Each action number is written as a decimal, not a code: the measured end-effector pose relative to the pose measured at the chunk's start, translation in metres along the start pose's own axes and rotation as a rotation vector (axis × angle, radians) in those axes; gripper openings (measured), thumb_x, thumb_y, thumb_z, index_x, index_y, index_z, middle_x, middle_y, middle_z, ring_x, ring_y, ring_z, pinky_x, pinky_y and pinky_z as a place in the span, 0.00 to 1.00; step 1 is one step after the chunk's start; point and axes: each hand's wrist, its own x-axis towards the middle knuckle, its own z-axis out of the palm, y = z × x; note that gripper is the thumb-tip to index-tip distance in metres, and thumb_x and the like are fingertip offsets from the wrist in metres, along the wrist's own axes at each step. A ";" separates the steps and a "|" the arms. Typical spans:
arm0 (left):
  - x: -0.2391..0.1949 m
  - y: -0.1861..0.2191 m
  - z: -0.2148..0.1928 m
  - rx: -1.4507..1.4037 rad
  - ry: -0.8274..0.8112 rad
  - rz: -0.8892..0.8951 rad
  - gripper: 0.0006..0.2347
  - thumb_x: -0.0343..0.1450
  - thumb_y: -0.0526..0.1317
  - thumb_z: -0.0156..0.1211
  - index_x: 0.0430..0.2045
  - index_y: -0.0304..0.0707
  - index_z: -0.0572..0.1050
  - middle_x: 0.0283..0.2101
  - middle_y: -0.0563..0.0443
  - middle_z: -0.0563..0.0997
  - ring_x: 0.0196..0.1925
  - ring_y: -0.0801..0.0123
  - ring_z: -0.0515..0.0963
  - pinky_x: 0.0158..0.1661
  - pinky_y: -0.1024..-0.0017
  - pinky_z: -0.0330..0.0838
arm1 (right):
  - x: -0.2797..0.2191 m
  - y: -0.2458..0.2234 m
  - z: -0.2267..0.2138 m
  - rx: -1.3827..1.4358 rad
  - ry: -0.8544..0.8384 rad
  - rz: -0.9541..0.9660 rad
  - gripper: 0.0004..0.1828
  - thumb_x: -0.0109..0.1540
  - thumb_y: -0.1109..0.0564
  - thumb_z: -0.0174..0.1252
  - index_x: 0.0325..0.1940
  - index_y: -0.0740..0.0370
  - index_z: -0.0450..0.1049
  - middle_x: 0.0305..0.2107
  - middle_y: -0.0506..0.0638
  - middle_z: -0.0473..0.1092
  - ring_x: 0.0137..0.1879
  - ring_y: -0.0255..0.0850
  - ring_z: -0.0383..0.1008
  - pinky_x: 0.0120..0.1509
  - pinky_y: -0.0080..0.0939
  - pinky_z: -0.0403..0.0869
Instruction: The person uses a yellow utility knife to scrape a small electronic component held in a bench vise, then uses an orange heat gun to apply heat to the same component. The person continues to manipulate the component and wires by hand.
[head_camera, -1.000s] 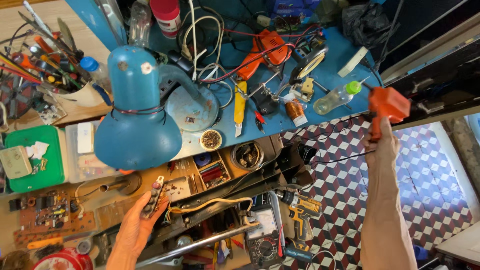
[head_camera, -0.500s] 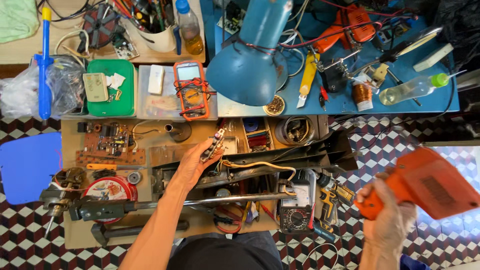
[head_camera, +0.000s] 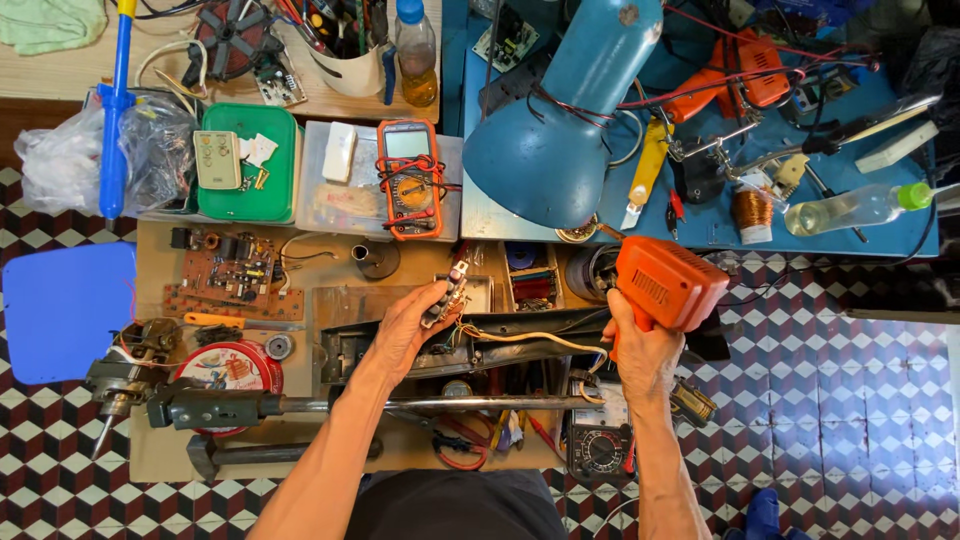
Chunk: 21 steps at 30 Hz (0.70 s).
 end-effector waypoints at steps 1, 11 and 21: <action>-0.001 0.002 0.001 0.004 -0.002 0.000 0.19 0.71 0.48 0.61 0.50 0.32 0.77 0.45 0.50 0.81 0.48 0.70 0.81 0.52 0.71 0.77 | 0.002 0.002 0.001 0.011 0.001 -0.044 0.13 0.62 0.55 0.65 0.45 0.67 0.75 0.21 0.48 0.71 0.24 0.34 0.70 0.28 0.34 0.71; 0.000 0.010 0.007 0.046 0.026 -0.070 0.22 0.70 0.50 0.61 0.53 0.31 0.76 0.48 0.49 0.81 0.51 0.70 0.81 0.56 0.69 0.76 | 0.007 0.015 0.005 0.035 0.008 -0.031 0.26 0.61 0.57 0.65 0.60 0.64 0.65 0.31 0.48 0.73 0.29 0.31 0.74 0.30 0.31 0.74; 0.002 0.006 0.004 -0.020 0.025 -0.069 0.22 0.70 0.48 0.61 0.54 0.32 0.75 0.50 0.49 0.81 0.52 0.70 0.81 0.56 0.68 0.75 | 0.005 0.012 0.010 0.129 0.041 -0.042 0.25 0.62 0.59 0.65 0.59 0.66 0.64 0.26 0.48 0.70 0.25 0.32 0.69 0.27 0.31 0.69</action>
